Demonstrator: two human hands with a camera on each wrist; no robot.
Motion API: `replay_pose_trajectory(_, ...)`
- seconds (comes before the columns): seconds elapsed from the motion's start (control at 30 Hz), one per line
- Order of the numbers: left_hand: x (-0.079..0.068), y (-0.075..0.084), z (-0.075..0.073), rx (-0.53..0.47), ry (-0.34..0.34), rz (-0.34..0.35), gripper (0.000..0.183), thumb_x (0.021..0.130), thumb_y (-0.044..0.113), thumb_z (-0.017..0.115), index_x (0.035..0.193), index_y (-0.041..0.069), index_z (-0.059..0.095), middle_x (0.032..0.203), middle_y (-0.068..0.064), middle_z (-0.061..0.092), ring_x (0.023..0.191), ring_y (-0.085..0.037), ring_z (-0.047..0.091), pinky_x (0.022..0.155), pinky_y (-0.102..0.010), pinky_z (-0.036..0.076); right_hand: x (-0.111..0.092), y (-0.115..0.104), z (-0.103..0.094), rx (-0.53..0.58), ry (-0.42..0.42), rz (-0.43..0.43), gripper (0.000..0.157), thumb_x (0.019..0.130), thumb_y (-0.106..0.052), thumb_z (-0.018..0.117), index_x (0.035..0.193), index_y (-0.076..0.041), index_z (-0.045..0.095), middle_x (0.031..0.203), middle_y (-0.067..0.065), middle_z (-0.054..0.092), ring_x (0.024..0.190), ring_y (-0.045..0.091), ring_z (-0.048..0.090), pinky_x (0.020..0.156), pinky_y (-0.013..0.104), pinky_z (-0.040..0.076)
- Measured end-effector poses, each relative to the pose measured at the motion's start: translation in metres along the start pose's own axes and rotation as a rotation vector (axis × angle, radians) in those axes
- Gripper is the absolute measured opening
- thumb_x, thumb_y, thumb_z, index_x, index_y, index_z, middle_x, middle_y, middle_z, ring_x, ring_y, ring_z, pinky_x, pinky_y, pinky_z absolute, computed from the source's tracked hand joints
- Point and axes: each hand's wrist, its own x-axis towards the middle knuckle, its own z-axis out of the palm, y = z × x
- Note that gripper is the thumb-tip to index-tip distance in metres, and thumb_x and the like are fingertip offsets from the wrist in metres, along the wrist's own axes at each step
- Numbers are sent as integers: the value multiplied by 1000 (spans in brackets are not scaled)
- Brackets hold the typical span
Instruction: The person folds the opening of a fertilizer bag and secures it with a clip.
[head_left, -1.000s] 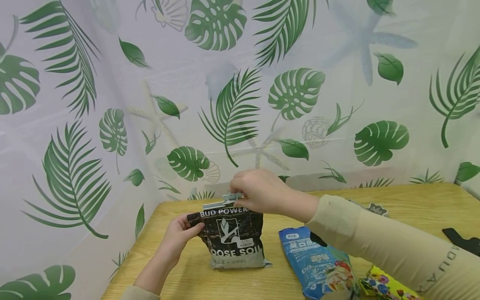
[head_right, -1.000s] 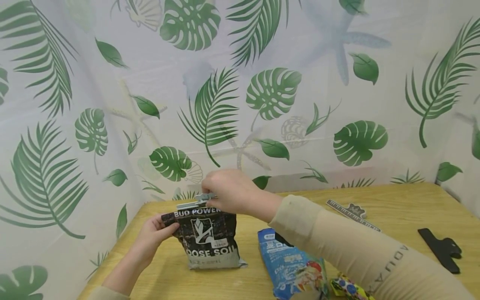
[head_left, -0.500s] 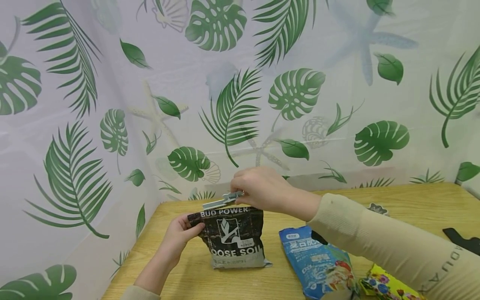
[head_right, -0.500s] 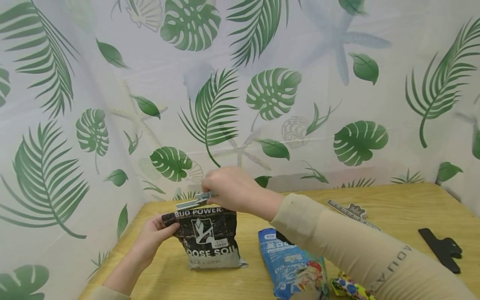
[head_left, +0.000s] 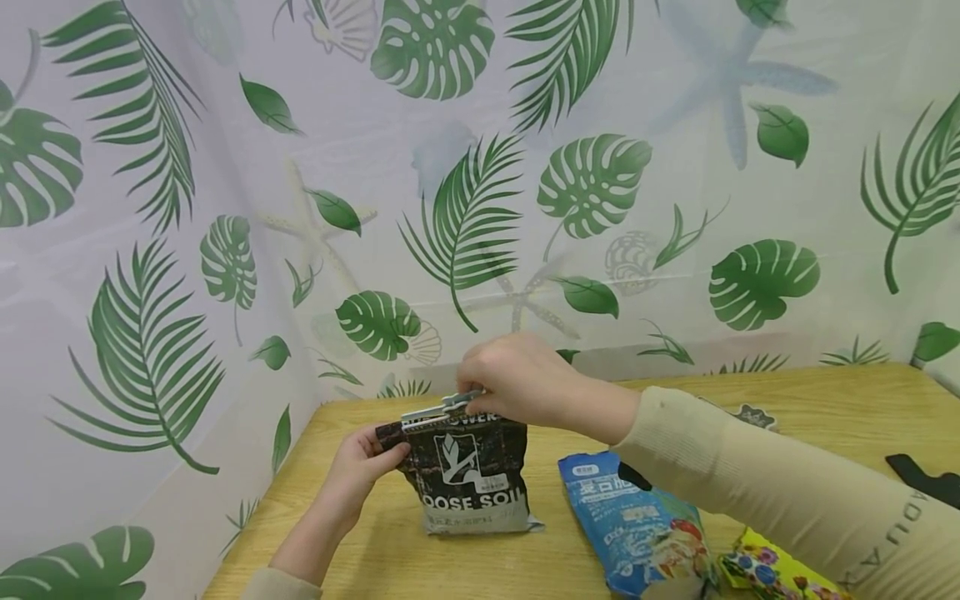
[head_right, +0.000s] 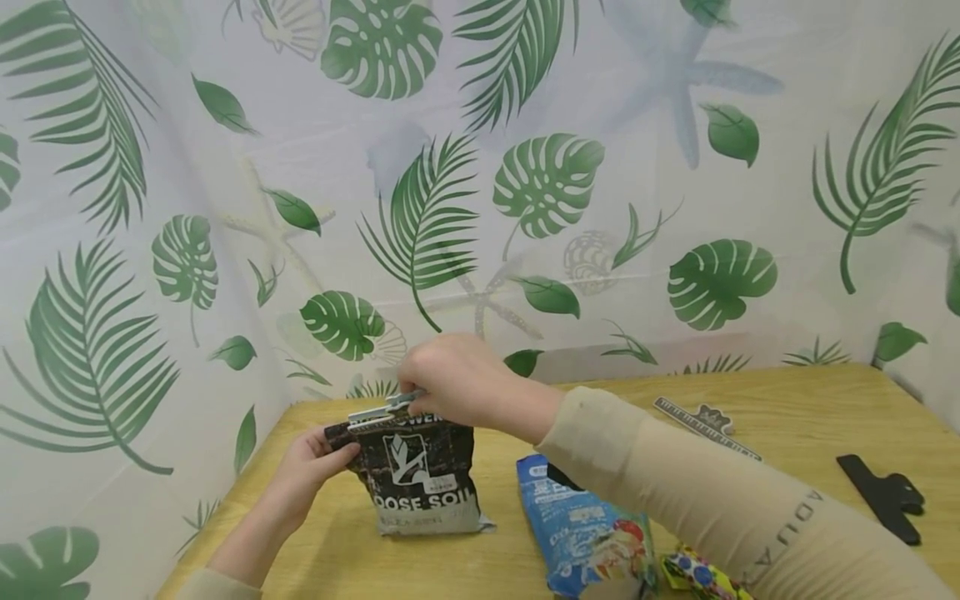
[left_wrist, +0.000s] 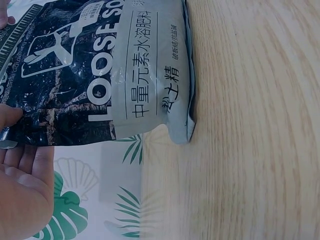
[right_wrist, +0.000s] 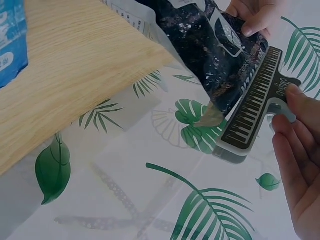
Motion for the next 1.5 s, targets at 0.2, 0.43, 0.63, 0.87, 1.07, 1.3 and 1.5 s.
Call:
replay_pose_trajectory(0.2,1,0,0,-16,-2,3,19,101,0,67,118,-8,70,87,9,78,84,-2,73,91,-24,56,6,-1,-3,33,-56,35,13,86,-26,90,87,-19,80,85,-6,78,77,10,73,68,25,59)
replay_pose_trajectory(0.43,-1,0,-1,-13,-14,7,22,101,0,67,120,-10,69,88,9,78,84,-2,73,91,-22,56,12,2,-4,124,-111,91,12,86,-24,91,87,-16,81,91,-3,82,83,11,77,75,25,62)
replay_pose_trajectory(0.63,-2,1,-1,-11,-19,6,25,101,0,66,123,-11,68,90,8,79,86,-2,73,90,-22,56,15,4,-4,149,-139,119,14,86,-25,91,85,-17,79,89,-4,81,81,9,76,75,24,61)
replay_pose_trajectory(0.87,-1,1,-1,-14,-21,11,26,100,0,66,123,-12,68,90,9,78,85,-2,73,90,-23,56,21,4,-4,169,-178,167,13,87,-25,90,90,-17,81,92,-3,82,86,12,76,79,29,62)
replay_pose_trajectory(1.07,-1,0,-2,-32,-29,16,24,100,0,67,121,-10,69,86,11,77,84,-2,73,90,-22,57,25,6,-6,208,-214,168,12,88,-24,90,91,-16,82,92,-3,81,89,12,75,82,29,61)
replay_pose_trajectory(1.3,0,-1,-2,-52,-24,15,18,99,0,68,116,-7,70,85,12,76,84,-2,73,90,-22,57,30,1,-3,162,-240,172,12,88,-25,90,88,-16,82,89,-4,80,84,12,73,79,31,60)
replay_pose_trajectory(1.5,1,-4,-2,-79,-21,8,14,99,-1,67,113,-3,71,83,12,76,82,-2,72,88,-22,57,31,-2,3,155,-230,165,11,87,-24,90,88,-17,82,89,-4,80,85,12,73,80,32,61)
